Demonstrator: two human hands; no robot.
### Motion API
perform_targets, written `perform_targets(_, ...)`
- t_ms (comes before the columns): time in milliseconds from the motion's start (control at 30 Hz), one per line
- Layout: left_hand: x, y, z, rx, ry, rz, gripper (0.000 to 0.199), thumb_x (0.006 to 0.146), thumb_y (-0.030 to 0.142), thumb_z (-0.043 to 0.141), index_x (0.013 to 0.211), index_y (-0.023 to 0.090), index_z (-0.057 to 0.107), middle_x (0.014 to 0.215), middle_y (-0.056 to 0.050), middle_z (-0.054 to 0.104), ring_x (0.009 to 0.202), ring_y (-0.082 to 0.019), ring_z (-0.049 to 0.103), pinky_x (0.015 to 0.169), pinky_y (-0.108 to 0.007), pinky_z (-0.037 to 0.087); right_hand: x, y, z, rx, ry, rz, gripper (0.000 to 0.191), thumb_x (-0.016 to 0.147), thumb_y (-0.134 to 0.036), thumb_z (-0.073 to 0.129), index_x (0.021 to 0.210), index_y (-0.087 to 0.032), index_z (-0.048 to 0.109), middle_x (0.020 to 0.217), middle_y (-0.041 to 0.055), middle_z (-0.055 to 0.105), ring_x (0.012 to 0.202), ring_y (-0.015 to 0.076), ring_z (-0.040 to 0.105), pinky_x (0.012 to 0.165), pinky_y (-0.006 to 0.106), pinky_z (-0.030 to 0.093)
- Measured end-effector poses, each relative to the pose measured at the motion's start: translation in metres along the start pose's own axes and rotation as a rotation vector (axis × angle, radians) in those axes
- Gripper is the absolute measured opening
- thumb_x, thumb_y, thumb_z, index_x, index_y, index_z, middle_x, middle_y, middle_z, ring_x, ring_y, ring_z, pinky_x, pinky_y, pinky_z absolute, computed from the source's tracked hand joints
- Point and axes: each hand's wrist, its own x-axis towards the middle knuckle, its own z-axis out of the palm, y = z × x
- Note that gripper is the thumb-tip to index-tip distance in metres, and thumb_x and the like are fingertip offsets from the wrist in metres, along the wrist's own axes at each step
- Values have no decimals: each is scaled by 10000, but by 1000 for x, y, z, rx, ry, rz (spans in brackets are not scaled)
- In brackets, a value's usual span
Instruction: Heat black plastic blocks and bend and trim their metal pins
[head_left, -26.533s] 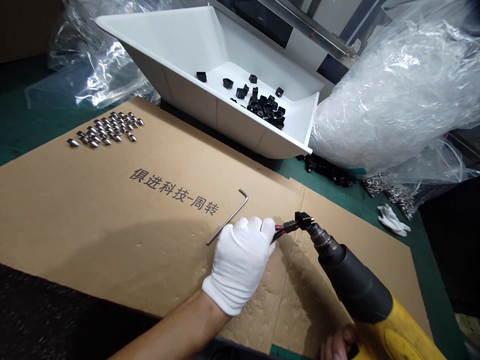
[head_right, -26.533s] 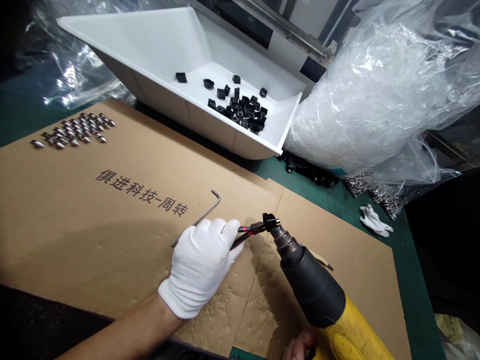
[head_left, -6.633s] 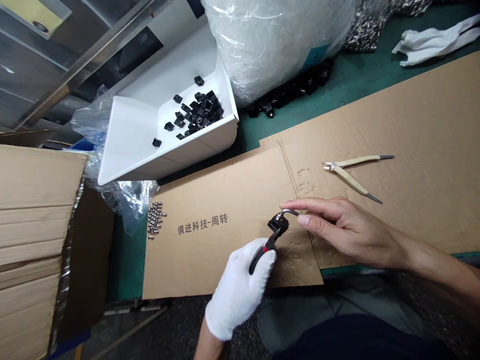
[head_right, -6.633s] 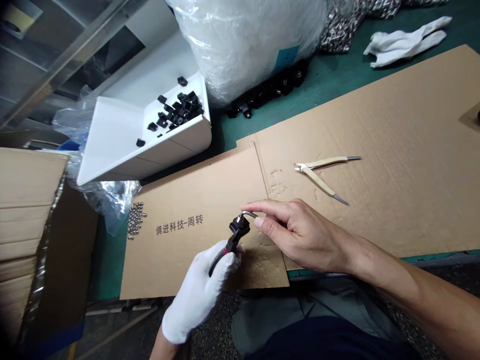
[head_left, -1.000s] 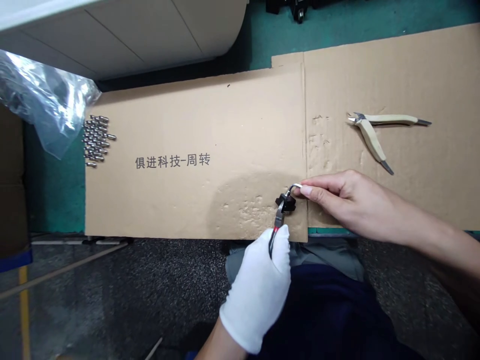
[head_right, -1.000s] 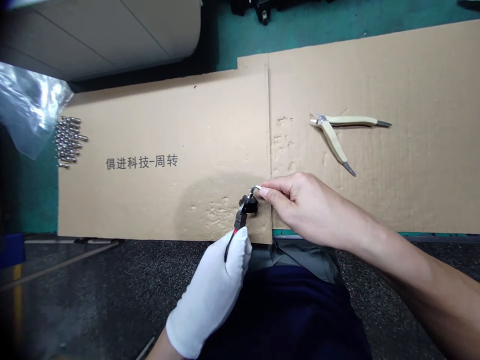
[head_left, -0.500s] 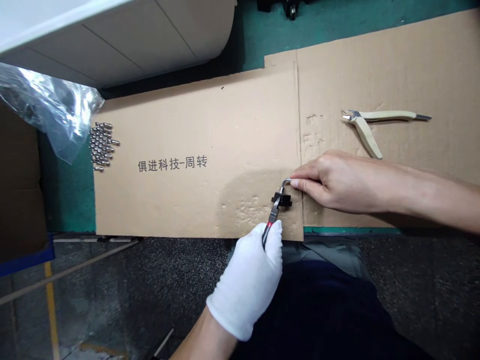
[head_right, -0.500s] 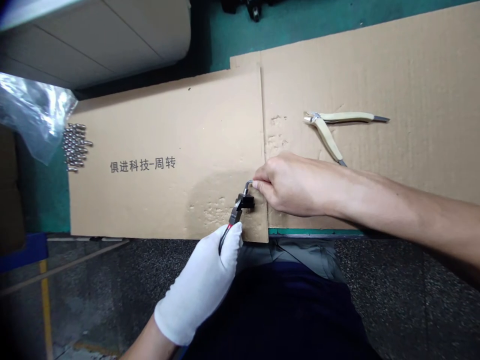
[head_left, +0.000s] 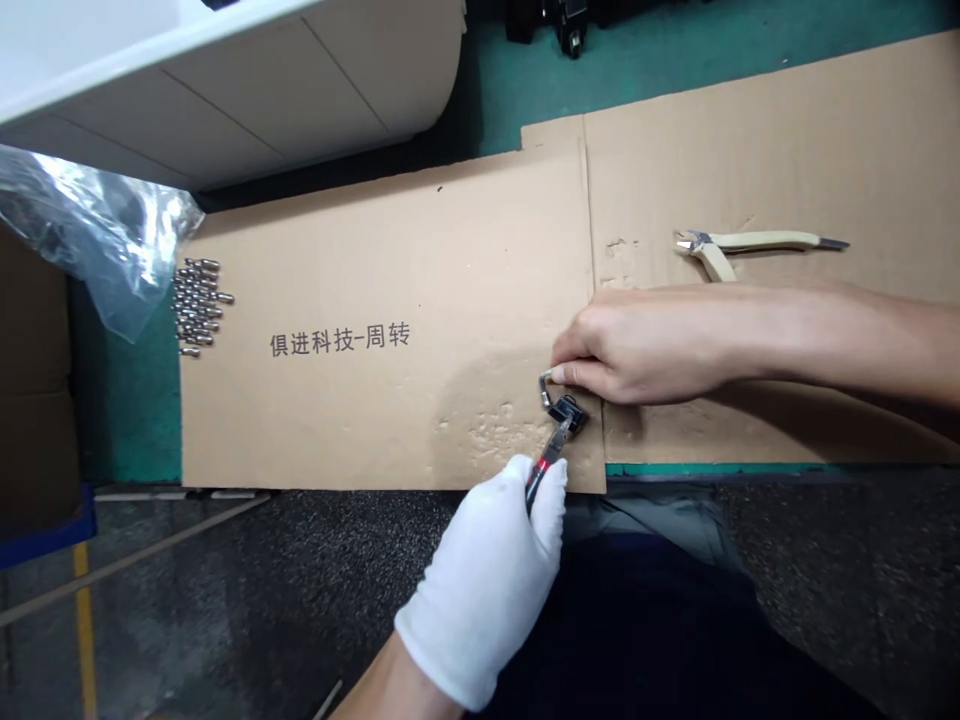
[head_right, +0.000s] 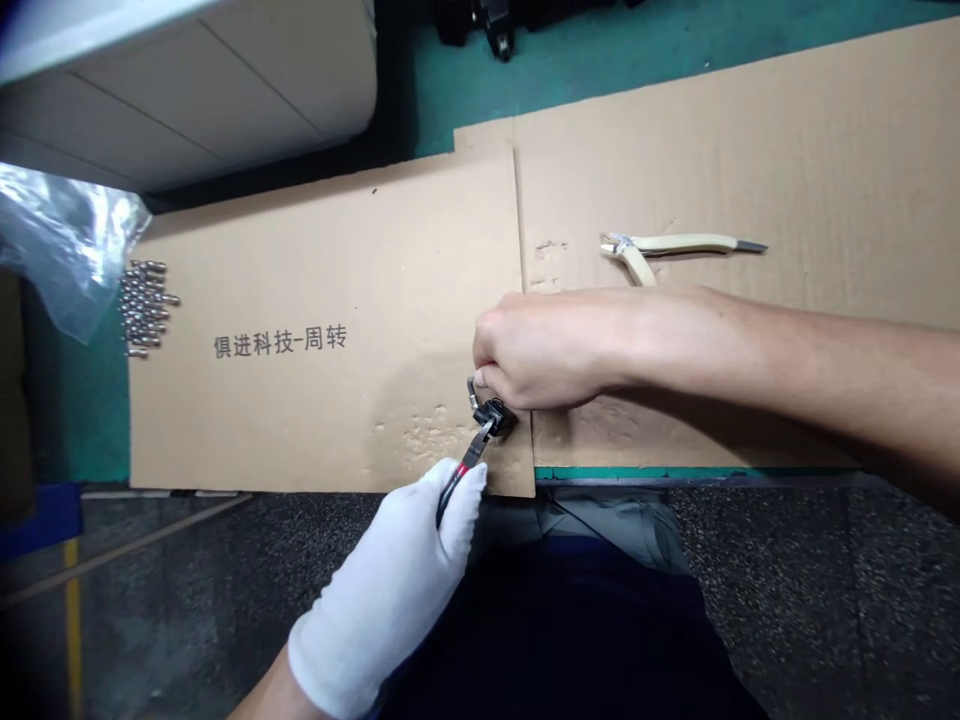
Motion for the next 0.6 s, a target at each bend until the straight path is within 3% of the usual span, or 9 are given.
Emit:
perform_targets(300, -3, -4, -4, -114, -72, -64, 333, 1047, 457, 371, 862, 254, 559, 793, -21, 674, 712, -228, 645, 691, -333, 369, -19, 14, 4, 243, -10, 60, 397, 970, -299, 541, 584, -214, 581, 511, -45, 546, 450, 103, 453, 444, 252, 334)
perform_targets(467, -2, -10, -5, -261, -101, -137, 347, 1015, 507, 415, 894, 243, 603, 864, -50, 694, 781, -225, 630, 709, -324, 396, -19, 11, 0, 346, -42, 143, 393, 986, -346, 510, 637, -195, 609, 526, -53, 432, 471, 92, 372, 432, 235, 287)
perform_targets(600, -8, -12, -4, -484, -63, -255, 370, 980, 528, 457, 865, 224, 634, 773, -35, 671, 722, -186, 610, 681, -278, 442, -25, 4, 7, 475, -80, 233, 403, 1001, -430, 491, 759, -174, 687, 564, -56, 414, 487, 87, 351, 447, 226, 295)
